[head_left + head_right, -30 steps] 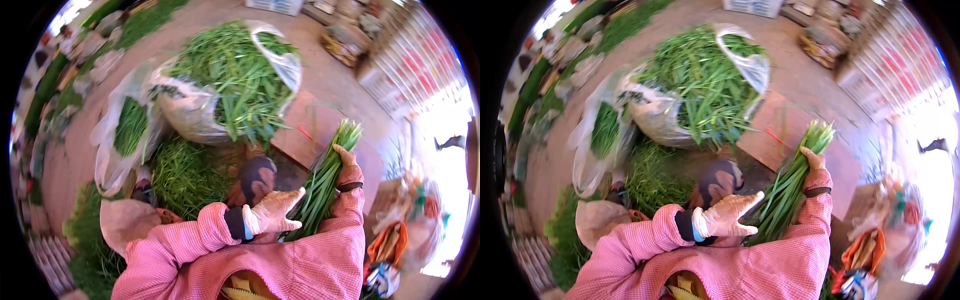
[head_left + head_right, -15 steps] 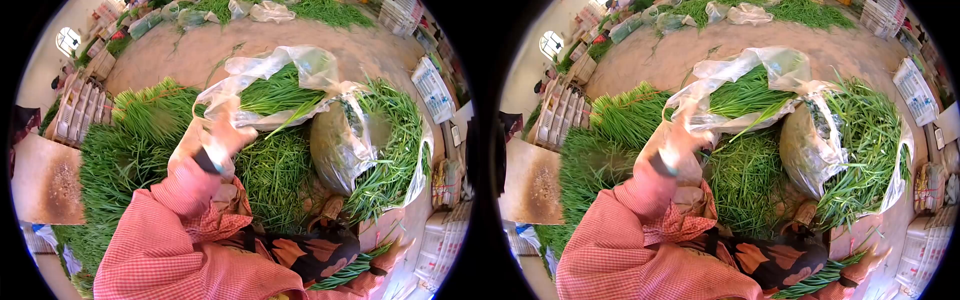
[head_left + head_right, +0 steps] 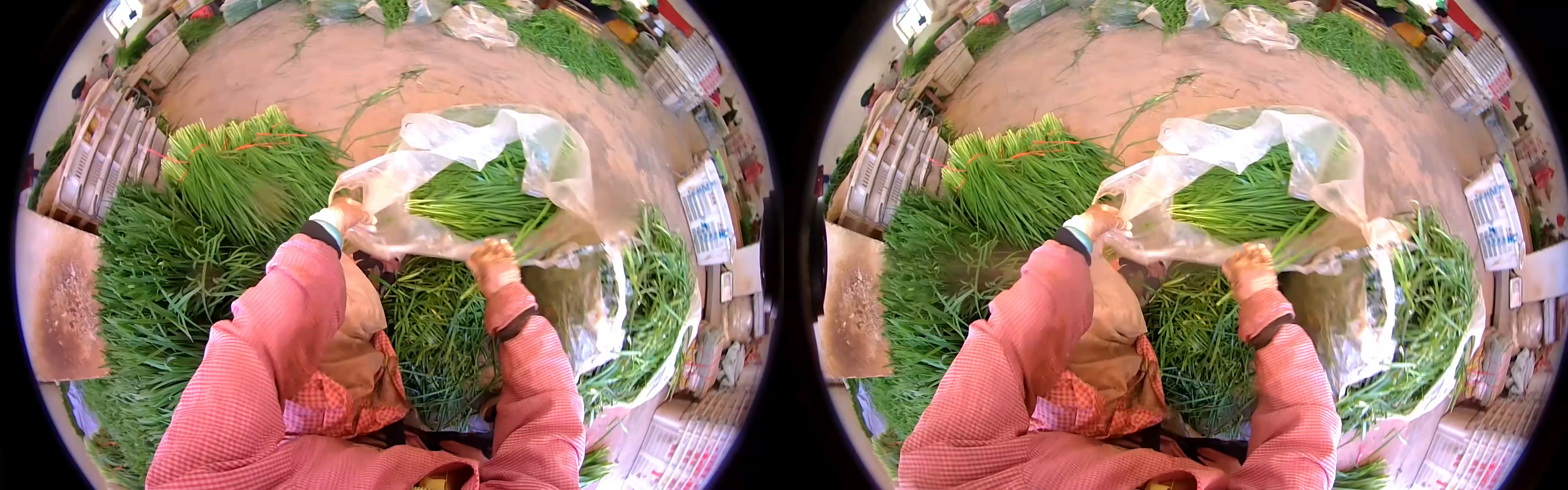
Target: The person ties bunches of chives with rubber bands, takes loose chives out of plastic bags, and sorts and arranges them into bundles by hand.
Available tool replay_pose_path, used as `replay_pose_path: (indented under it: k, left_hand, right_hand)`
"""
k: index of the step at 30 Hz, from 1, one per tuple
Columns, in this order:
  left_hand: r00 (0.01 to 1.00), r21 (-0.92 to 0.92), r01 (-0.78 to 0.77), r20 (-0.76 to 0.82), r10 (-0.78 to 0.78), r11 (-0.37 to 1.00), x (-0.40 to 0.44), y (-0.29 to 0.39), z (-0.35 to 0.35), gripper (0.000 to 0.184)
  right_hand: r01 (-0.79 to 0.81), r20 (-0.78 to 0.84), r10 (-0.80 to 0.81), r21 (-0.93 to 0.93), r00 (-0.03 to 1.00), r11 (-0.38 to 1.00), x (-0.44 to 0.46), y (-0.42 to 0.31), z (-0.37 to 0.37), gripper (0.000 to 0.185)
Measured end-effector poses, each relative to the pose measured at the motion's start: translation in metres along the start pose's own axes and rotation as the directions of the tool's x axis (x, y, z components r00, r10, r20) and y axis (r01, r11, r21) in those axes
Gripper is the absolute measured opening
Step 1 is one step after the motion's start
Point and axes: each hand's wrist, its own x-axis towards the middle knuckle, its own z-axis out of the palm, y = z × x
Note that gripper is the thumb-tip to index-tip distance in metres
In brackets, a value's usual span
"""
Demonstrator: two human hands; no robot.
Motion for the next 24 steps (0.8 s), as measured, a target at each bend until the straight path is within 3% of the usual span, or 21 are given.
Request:
replay_pose_path:
  k: [1, 2, 3, 4, 6, 8, 9, 10, 11, 12, 14, 15, 16, 18, 20, 21, 22, 24]
  left_hand:
    - [1.000, -0.191, -0.016, -0.014, 0.014, 0.981, 0.007, -0.008, 0.002, 0.058]
    - [0.977, -0.108, -0.074, -0.206, 0.051, 0.991, -0.032, 0.022, 0.004, 0.053]
    - [0.966, -0.158, -0.177, -0.217, 0.140, 0.971, -0.052, 0.033, 0.001, 0.049]
    - [0.945, -0.207, -0.278, -0.232, 0.229, 0.938, -0.063, 0.039, -0.001, 0.046]
    - [0.942, -0.176, -0.333, -0.117, 0.316, 0.926, -0.068, 0.038, -0.009, 0.044]
    - [0.933, -0.468, -0.328, -0.026, 0.358, 0.821, -0.107, 0.064, -0.006, 0.040]
    - [0.908, -0.367, -0.417, -0.146, 0.392, 0.831, -0.115, 0.067, 0.000, 0.035]
    - [0.864, -0.252, -0.492, -0.257, 0.433, 0.833, -0.119, 0.068, 0.004, 0.032]
    - [0.814, -0.356, -0.579, -0.316, 0.488, 0.734, -0.119, 0.066, 0.007, 0.030]
    - [0.818, -0.353, -0.571, -0.317, 0.480, 0.741, -0.121, 0.064, 0.006, 0.030]
    - [0.740, -0.166, -0.647, -0.371, 0.561, 0.744, -0.122, 0.062, -0.003, 0.028]
    - [0.703, -0.232, -0.701, -0.383, 0.599, 0.675, -0.121, 0.060, 0.003, 0.027]
    - [0.756, -0.279, -0.646, -0.357, 0.548, 0.711, -0.127, 0.062, 0.005, 0.024]
    - [0.799, -0.170, -0.591, -0.258, 0.543, 0.789, -0.132, 0.061, 0.009, 0.024]
    - [0.797, -0.109, -0.590, -0.238, 0.556, 0.800, -0.134, 0.063, 0.013, 0.024]
    - [0.754, 0.035, -0.623, -0.239, 0.612, 0.782, -0.133, 0.063, 0.013, 0.024]
    - [0.710, 0.179, -0.641, -0.232, 0.665, 0.746, -0.134, 0.063, 0.013, 0.024]
    - [0.695, 0.196, -0.653, -0.228, 0.682, 0.731, -0.134, 0.062, 0.010, 0.022]
  right_hand:
    - [-0.116, 0.111, 0.090, 0.262, 0.990, 0.958, 0.013, 0.012, -0.024, 0.028]
    - [-0.258, 0.252, 0.149, 0.486, 0.956, 0.835, 0.018, 0.023, -0.049, 0.023]
    - [0.053, -0.123, 0.016, 0.543, 0.992, 0.838, 0.012, 0.034, -0.044, 0.021]
    - [0.359, -0.484, -0.099, 0.482, 0.869, 0.799, 0.006, 0.043, -0.039, 0.019]
    - [0.353, -0.433, -0.140, 0.461, 0.890, 0.814, 0.016, 0.045, -0.048, 0.027]
    - [0.359, -0.583, -0.172, 0.222, 0.794, 0.907, 0.039, 0.040, -0.045, 0.034]
    - [0.321, -0.443, -0.194, 0.232, 0.875, 0.918, 0.054, 0.033, -0.050, 0.046]
    - [0.324, -0.444, -0.194, 0.236, 0.875, 0.916, 0.070, 0.020, -0.052, 0.046]
    - [0.323, -0.413, -0.248, 0.122, 0.876, 0.938, 0.087, 0.003, -0.050, 0.052]
    - [0.327, -0.375, -0.301, 0.008, 0.877, 0.945, 0.102, -0.013, -0.044, 0.058]
    - [0.251, -0.322, -0.268, -0.093, 0.908, 0.963, 0.127, -0.040, -0.025, 0.067]
    - [0.213, -0.258, -0.230, -0.091, 0.938, 0.973, 0.140, -0.050, -0.006, 0.065]
    - [0.175, -0.311, -0.206, -0.123, 0.928, 0.977, 0.142, -0.058, 0.010, 0.062]
    - [0.153, -0.128, -0.164, -0.090, 0.978, 0.984, 0.145, -0.064, 0.028, 0.050]
    - [0.124, -0.094, -0.128, -0.041, 0.987, 0.991, 0.136, -0.055, 0.049, 0.044]
    - [0.079, -0.083, -0.078, 0.012, 0.993, 0.997, 0.132, -0.048, 0.048, 0.038]
    - [0.074, -0.081, -0.073, 0.008, 0.994, 0.997, 0.128, -0.042, 0.047, 0.038]
    - [0.175, -0.229, -0.142, 0.128, 0.963, 0.976, 0.114, -0.029, 0.039, 0.043]
